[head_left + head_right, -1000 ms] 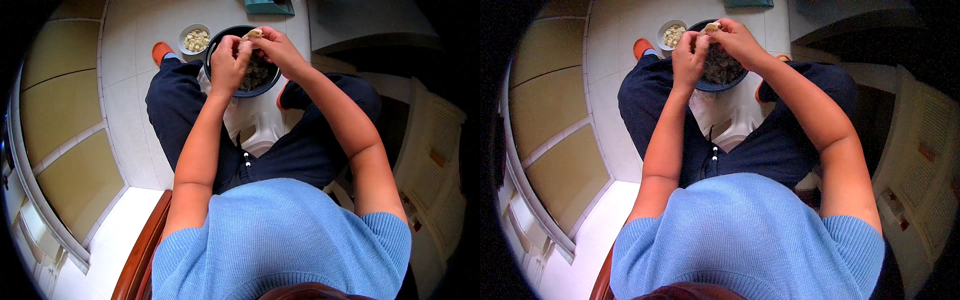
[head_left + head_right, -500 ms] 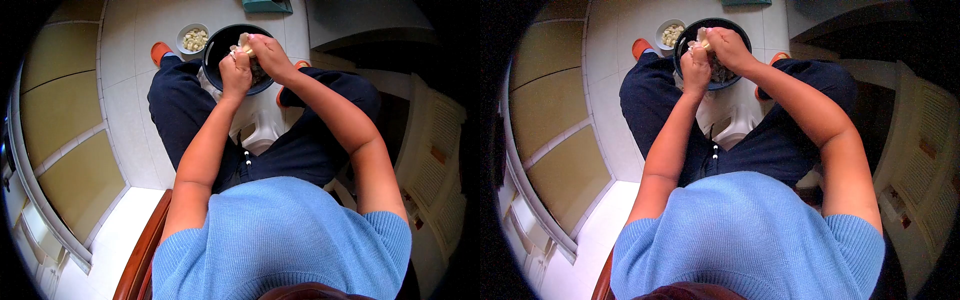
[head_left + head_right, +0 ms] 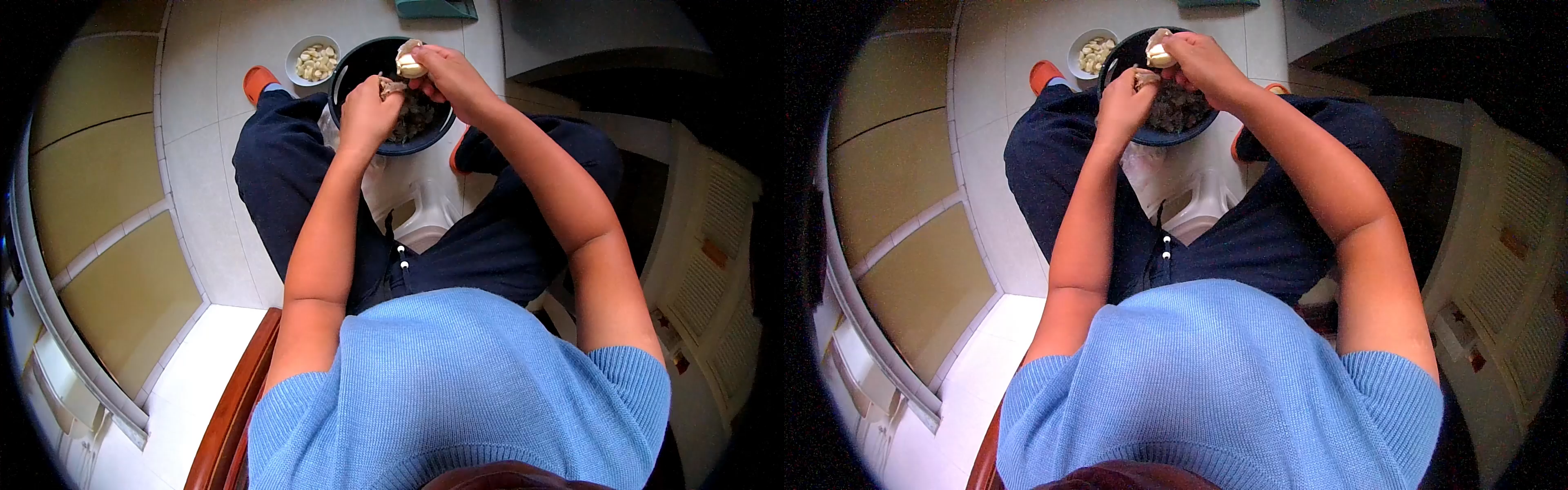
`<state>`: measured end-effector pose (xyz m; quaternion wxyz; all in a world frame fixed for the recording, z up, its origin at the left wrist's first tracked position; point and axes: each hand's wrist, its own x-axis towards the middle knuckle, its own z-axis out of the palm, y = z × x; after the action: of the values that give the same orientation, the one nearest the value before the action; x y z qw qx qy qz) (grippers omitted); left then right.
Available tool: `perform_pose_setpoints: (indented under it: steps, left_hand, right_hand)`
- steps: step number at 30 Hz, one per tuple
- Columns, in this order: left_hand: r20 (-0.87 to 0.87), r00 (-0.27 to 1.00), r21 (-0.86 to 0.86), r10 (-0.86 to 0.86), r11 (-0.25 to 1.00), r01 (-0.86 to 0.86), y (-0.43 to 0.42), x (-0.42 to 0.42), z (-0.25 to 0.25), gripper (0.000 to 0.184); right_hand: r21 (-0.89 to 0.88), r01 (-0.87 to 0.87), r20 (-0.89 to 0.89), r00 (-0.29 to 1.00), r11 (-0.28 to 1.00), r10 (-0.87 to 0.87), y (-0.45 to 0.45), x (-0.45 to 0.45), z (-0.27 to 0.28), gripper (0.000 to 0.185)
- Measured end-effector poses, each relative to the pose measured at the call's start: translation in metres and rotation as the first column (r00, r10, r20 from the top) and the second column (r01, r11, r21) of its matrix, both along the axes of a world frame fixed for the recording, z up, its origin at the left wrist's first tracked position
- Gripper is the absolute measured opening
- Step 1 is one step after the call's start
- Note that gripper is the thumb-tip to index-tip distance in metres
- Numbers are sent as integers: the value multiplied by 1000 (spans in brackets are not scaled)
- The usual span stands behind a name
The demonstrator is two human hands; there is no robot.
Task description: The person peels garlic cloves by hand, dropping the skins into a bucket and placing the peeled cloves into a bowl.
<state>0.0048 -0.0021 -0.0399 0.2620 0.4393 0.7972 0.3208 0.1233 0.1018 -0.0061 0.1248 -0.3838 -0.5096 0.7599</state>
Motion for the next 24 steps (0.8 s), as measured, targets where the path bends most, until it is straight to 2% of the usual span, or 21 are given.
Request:
perform_pose_setpoints:
  steps: [3,5,6,8,9,10,12,15,16,18,19,21,22,24]
  left_hand:
    - [-31,1000,-6,-3,1000,3,0,4,2,33]
    - [-137,990,65,-12,998,21,-1,2,-2,34]
    - [-138,990,66,-12,998,21,1,4,5,34]
    - [101,994,282,52,956,-79,5,8,19,33]
    - [101,994,282,49,957,-76,6,8,25,33]
    - [69,998,342,11,939,-34,7,9,30,32]
    - [-25,998,431,-53,900,58,9,8,29,29]
    - [-128,989,418,-76,900,123,8,4,23,27]
    - [-128,989,418,-76,900,123,8,3,22,27]
    - [117,991,445,-60,896,2,7,3,20,22]
    - [117,991,444,-60,896,2,8,3,17,22]
    - [474,876,471,-90,866,-166,11,5,12,14]
    - [474,876,471,-90,866,-166,10,6,13,14]
    - [717,684,410,-133,875,-259,9,8,17,12]
  right_hand:
    - [30,1,17,1000,1000,-1,1,-2,-1,21]
    - [36,5,27,1000,999,-6,2,-2,-2,21]
    - [41,9,39,999,999,-11,3,-2,-4,21]
    - [48,26,48,998,998,-28,3,-3,-7,21]
    - [57,43,58,997,997,-46,3,-3,-7,21]
    - [56,45,58,997,997,-49,3,-2,-8,21]
    - [70,-57,50,997,996,53,3,0,-8,28]
    - [117,-102,-4,995,988,103,-4,0,-9,33]
    - [144,-66,-52,996,987,74,-8,-1,-9,37]
    - [152,-63,-71,995,986,74,-8,-1,-9,39]
    - [162,-60,-90,993,985,75,-8,-1,-9,40]
    - [219,-51,-117,990,974,78,-9,-1,-10,40]
    - [277,-40,-144,986,960,83,-9,0,-10,41]
    - [323,-37,-140,986,946,87,-9,0,-9,40]
